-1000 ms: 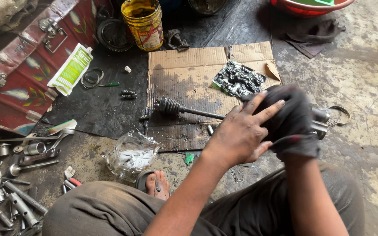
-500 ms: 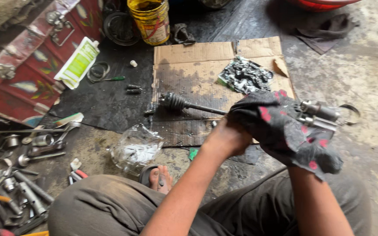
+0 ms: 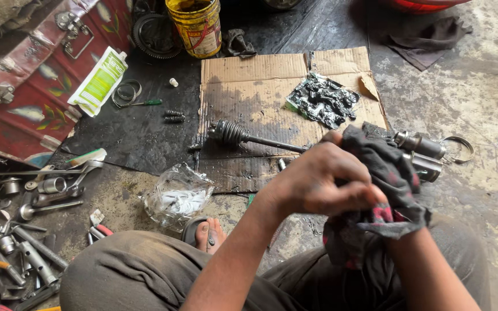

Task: The person applies grease to a CV axle joint and wipes their hands and the part with a cloth while sitting on the floor.

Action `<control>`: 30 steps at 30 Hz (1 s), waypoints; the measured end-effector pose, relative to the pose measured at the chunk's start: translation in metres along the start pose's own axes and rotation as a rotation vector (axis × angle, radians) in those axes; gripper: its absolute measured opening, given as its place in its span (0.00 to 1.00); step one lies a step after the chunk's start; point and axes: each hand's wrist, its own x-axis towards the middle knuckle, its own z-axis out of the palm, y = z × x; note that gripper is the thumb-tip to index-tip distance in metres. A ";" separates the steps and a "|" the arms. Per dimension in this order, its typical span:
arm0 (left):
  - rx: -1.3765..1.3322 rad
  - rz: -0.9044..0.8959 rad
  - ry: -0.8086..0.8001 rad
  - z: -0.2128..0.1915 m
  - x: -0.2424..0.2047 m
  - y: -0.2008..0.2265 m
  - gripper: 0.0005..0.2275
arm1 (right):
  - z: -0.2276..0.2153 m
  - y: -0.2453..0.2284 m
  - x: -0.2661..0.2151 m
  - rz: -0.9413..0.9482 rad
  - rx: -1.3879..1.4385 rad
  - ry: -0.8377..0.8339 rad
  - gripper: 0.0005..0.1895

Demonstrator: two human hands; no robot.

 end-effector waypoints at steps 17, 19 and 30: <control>-1.224 -0.075 0.852 -0.004 -0.002 -0.045 0.50 | 0.040 0.026 0.033 -0.166 -0.545 -0.011 0.20; -1.343 -0.040 0.729 0.008 -0.007 -0.049 0.52 | 0.050 0.040 0.043 -0.176 -0.536 0.008 0.21; -0.526 -0.198 0.803 0.033 0.012 -0.046 0.45 | 0.038 0.062 0.024 -0.195 -0.350 0.100 0.24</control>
